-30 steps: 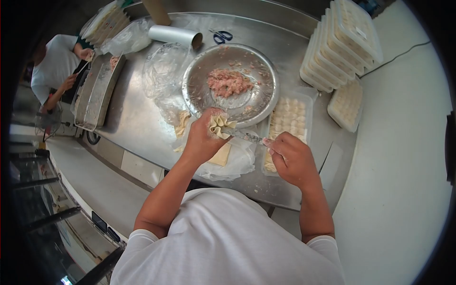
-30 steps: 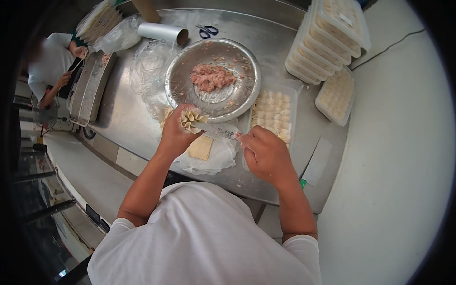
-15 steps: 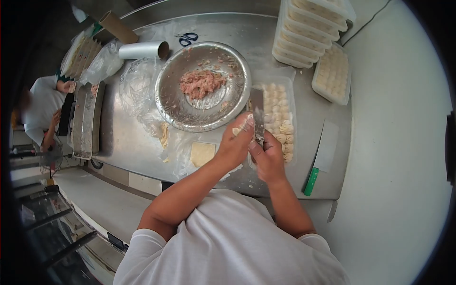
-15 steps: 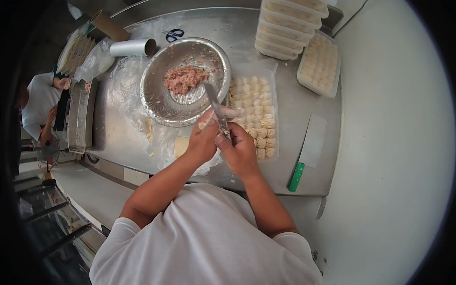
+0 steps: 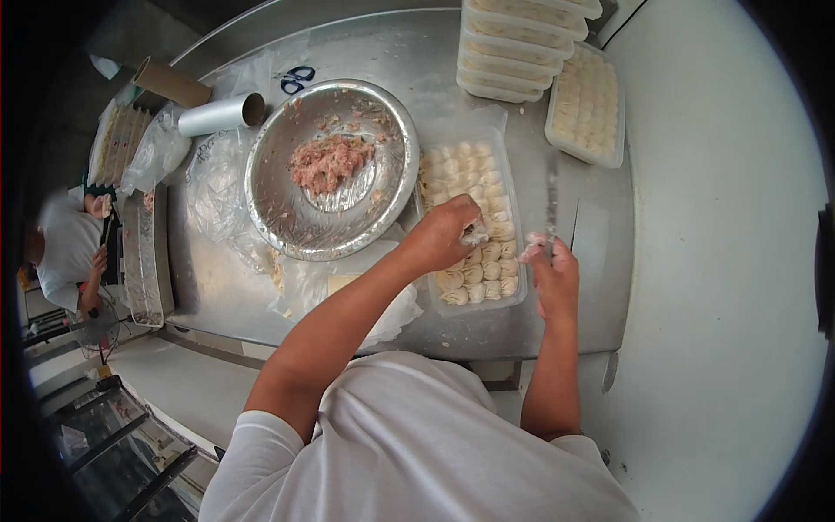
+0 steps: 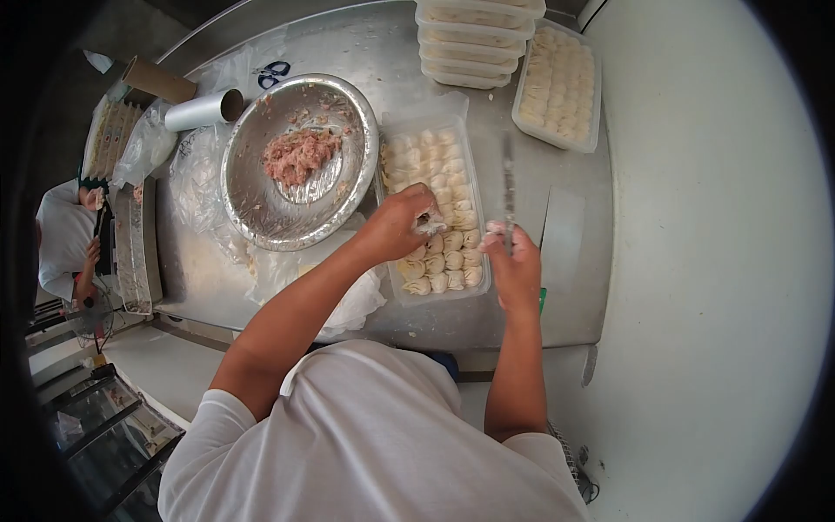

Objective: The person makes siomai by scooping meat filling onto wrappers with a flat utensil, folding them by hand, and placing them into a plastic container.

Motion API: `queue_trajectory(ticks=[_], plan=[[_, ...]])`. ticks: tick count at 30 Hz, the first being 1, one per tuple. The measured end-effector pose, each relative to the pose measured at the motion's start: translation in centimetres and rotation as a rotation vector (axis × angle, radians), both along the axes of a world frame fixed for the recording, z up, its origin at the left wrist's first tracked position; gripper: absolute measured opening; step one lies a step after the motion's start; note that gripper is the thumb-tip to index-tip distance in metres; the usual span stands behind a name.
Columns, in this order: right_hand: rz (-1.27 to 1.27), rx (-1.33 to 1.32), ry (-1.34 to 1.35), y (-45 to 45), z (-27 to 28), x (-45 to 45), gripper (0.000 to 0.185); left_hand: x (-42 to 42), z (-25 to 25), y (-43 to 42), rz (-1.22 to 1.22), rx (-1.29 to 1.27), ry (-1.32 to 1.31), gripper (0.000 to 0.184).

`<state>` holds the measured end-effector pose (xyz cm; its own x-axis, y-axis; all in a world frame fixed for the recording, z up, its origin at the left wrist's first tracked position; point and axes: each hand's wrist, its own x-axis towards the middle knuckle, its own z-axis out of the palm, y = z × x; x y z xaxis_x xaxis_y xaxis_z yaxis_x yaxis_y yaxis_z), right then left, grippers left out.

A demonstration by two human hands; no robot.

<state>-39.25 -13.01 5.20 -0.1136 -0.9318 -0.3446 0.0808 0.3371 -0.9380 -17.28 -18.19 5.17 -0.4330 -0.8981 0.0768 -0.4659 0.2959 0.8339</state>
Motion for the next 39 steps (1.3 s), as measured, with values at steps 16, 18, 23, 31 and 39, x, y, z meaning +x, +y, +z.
queue_trajectory(ticks=[16,18,23,31,39], plan=[[0.401,-0.502,0.827,-5.3,5.9,3.2,0.025,0.7,0.1,3.3,0.044,-0.014,-0.079,0.052],[0.525,-0.556,0.921,-6.8,7.9,5.7,0.026,3.7,1.2,5.6,0.105,-0.108,-0.069,0.048],[0.856,-0.693,1.419,-11.1,8.7,13.3,0.026,12.1,-0.1,13.3,0.293,-0.052,-0.145,0.035],[1.330,-0.863,1.390,-9.9,7.2,18.2,0.015,15.4,-5.3,17.6,0.307,0.049,-0.162,0.029],[1.394,-0.680,0.871,-11.7,8.9,16.5,0.025,17.3,-5.6,17.3,0.203,0.075,-0.084,0.030]])
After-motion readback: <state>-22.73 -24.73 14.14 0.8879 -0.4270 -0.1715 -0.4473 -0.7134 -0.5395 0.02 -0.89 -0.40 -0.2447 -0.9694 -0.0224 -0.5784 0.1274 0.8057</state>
